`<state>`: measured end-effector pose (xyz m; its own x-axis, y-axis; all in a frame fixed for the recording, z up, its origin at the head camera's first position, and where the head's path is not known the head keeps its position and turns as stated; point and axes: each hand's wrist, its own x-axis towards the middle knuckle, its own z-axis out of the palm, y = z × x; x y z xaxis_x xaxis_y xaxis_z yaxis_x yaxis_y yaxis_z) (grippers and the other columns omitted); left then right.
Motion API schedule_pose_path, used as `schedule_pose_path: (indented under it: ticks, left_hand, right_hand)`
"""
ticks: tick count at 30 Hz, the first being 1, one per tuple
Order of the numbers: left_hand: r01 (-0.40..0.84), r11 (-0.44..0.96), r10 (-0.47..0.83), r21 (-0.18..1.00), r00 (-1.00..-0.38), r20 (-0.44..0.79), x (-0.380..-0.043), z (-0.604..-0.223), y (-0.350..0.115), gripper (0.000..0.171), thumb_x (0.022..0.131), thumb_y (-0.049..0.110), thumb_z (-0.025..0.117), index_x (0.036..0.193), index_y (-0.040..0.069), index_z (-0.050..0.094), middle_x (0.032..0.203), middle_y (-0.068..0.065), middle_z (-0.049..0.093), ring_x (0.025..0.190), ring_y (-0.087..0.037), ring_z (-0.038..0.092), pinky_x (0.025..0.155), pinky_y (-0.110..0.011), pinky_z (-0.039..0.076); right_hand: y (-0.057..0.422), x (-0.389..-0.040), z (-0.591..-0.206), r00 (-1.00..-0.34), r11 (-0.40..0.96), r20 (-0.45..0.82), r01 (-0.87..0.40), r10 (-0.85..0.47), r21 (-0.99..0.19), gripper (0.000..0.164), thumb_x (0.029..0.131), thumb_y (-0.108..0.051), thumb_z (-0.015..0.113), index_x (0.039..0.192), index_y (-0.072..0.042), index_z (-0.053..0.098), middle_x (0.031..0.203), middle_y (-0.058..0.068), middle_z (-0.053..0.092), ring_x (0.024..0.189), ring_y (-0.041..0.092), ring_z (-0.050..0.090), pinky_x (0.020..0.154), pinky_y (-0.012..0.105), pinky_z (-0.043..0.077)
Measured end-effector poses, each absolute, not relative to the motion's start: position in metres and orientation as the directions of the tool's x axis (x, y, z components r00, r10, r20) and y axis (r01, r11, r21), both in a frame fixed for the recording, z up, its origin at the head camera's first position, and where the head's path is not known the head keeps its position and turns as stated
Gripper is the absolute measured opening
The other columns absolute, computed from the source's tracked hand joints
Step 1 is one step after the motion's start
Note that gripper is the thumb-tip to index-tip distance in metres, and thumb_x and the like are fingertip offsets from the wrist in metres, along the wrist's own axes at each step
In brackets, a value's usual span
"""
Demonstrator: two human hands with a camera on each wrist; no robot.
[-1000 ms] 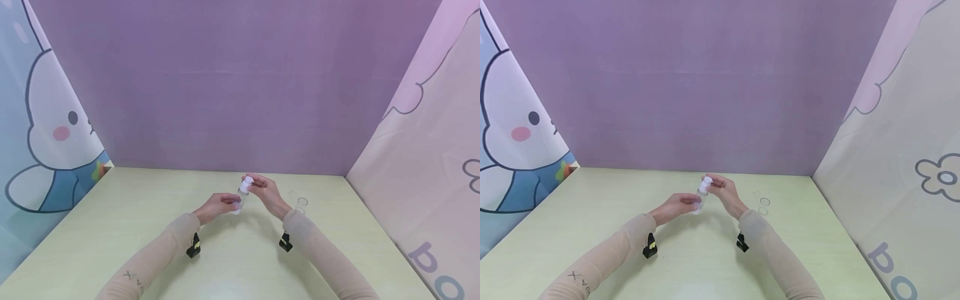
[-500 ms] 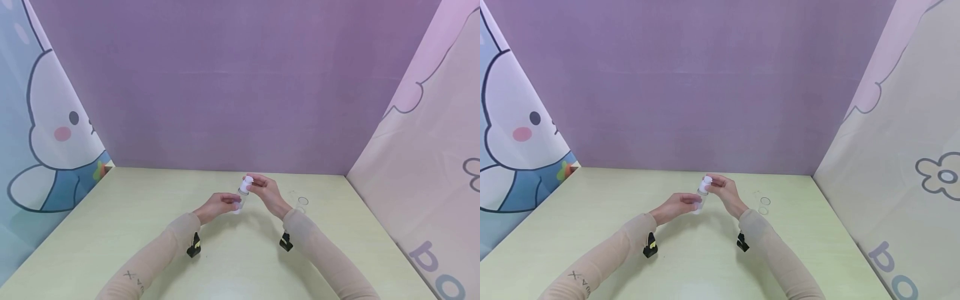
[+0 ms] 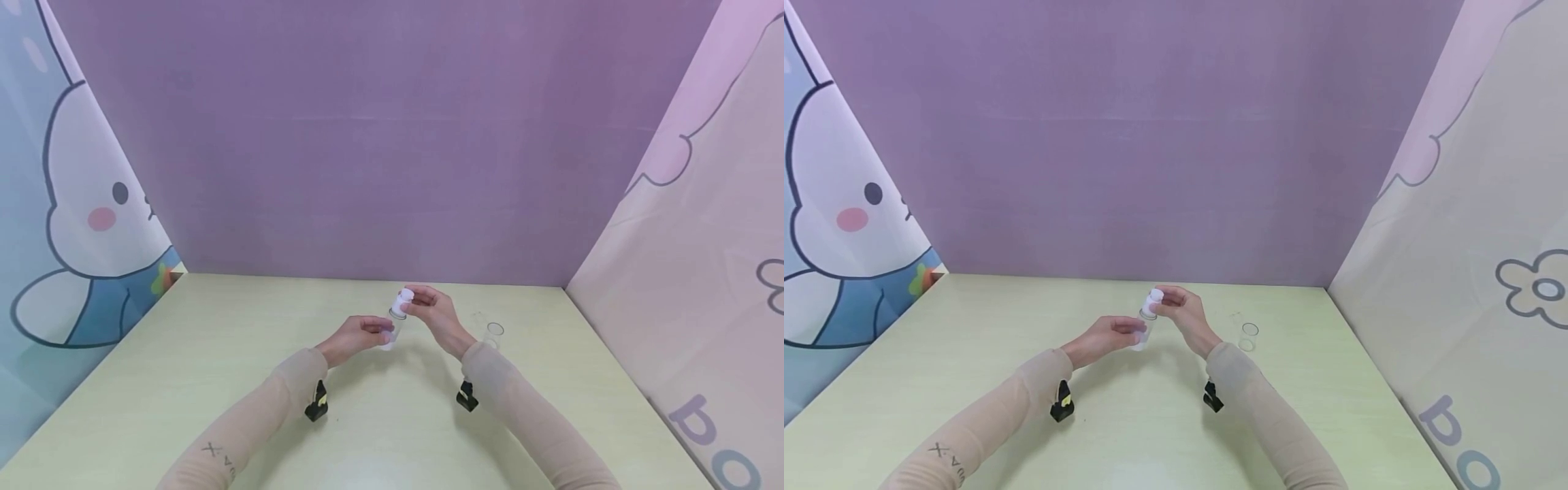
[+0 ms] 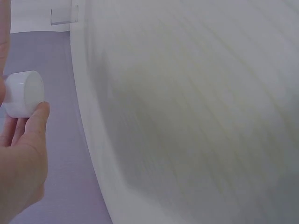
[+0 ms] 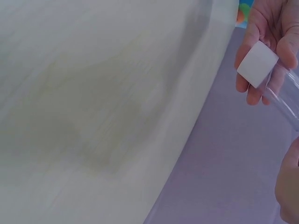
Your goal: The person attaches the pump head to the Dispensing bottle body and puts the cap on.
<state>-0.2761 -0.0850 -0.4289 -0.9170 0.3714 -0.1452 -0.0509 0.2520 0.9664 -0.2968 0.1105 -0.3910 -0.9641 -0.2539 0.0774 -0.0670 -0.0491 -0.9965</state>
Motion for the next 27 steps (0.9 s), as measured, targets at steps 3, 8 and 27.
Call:
schedule_pose_path:
  ticks: [3,8,27]
  left_hand:
    - [-0.050,0.253,0.372,0.966,-0.917,-0.145,-0.2760,-0.4296,-0.0857,0.042,0.086,0.025,0.064,0.125,0.010,0.056,0.125,-0.008,0.058,0.112,-0.020,0.055,0.098,-0.042,0.043]
    - [-0.057,0.258,0.365,0.964,-0.919,-0.152,-0.2760,-0.4295,-0.0862,0.040,0.086,0.025,0.064,0.124,0.012,0.057,0.124,-0.007,0.059,0.111,-0.020,0.055,0.099,-0.044,0.042]
    - [-0.015,0.261,0.398,0.965,-0.909,-0.121,-0.2786,-0.4357,-0.0879,0.044,0.085,0.028,0.065,0.124,0.010,0.056,0.123,-0.008,0.059,0.109,-0.019,0.056,0.096,-0.042,0.044]
  right_hand:
    - [0.1092,-0.2974,-0.3926,-0.969,-0.041,0.074,-0.066,-0.237,-0.997,0.039,0.079,0.001,0.066,0.117,-0.001,0.057,0.109,0.008,0.064,0.096,0.013,0.060,0.087,0.028,0.050]
    - [0.1078,-0.2977,-0.3937,-0.973,-0.039,0.079,-0.072,-0.217,-0.997,0.037,0.079,0.000,0.067,0.115,-0.002,0.058,0.106,0.007,0.064,0.094,0.013,0.060,0.085,0.027,0.051]
    - [0.1075,-0.2973,-0.3956,-0.978,-0.001,0.062,-0.063,-0.201,-0.998,0.035,0.079,-0.003,0.068,0.113,-0.003,0.059,0.102,0.005,0.062,0.091,0.014,0.057,0.082,0.025,0.050]
